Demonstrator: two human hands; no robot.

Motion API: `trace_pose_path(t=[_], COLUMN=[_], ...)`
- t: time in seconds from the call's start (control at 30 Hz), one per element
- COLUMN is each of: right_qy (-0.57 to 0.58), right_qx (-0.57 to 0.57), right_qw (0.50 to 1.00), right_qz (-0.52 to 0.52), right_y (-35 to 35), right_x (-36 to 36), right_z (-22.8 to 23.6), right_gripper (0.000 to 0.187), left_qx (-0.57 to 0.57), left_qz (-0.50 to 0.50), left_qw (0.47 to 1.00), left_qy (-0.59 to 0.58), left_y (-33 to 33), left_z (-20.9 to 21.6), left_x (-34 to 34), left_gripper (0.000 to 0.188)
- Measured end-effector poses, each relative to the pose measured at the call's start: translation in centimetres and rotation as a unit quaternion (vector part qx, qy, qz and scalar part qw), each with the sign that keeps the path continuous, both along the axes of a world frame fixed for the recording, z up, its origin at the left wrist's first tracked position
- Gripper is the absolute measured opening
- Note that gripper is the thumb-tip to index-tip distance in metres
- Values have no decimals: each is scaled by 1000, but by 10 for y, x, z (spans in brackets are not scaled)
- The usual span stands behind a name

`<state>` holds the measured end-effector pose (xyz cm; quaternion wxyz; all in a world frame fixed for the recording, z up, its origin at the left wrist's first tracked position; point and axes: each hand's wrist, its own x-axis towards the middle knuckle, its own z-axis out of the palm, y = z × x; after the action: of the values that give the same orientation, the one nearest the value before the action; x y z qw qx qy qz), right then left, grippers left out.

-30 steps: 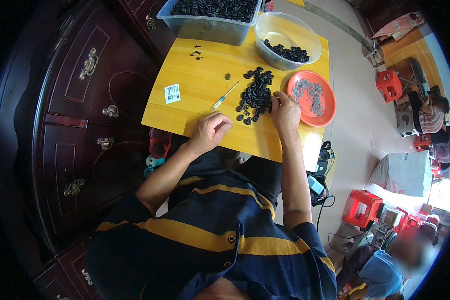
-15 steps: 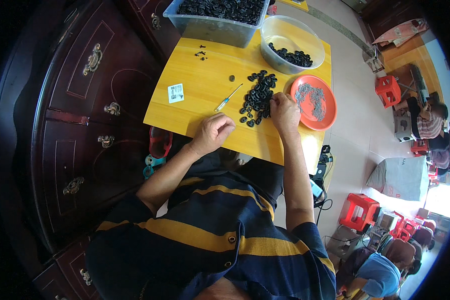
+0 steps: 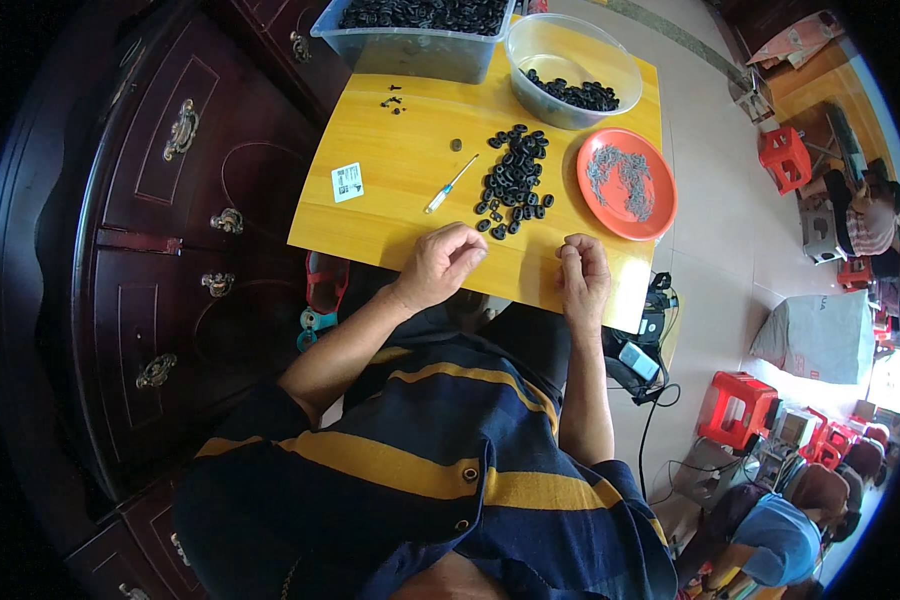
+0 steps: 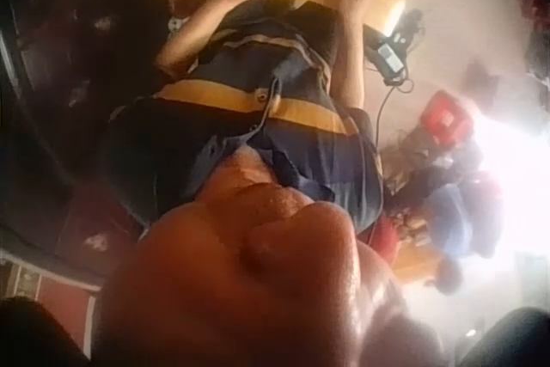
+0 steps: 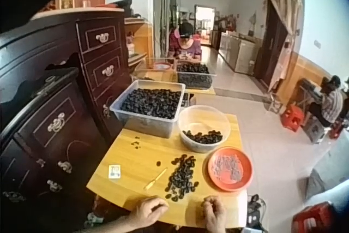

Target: The person assembles small black plastic components by hand at a table.

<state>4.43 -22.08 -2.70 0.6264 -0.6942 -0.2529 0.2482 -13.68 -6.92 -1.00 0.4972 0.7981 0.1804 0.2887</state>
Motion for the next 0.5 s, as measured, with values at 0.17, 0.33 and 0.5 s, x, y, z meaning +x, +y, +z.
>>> trace_pose_path(t=[0.17,0.33,0.5], right_qy=[151,232,310], right_qx=[102,109,138], right_qw=[983,967,941], right_qz=[12,11,-7], right_y=[-4,-12,-13], right_x=[-9,-11,-16], right_z=[5,7,11], right_gripper=[15,15,15], left_qx=[-60,-34,-20], left_qz=[-34,-27,-45], left_qw=[997,999,999], left_qy=[19,-15,-1], left_y=[-16,-28,-37], left_z=[7,11,20], left_x=[27,52,65], left_gripper=[6,4,4])
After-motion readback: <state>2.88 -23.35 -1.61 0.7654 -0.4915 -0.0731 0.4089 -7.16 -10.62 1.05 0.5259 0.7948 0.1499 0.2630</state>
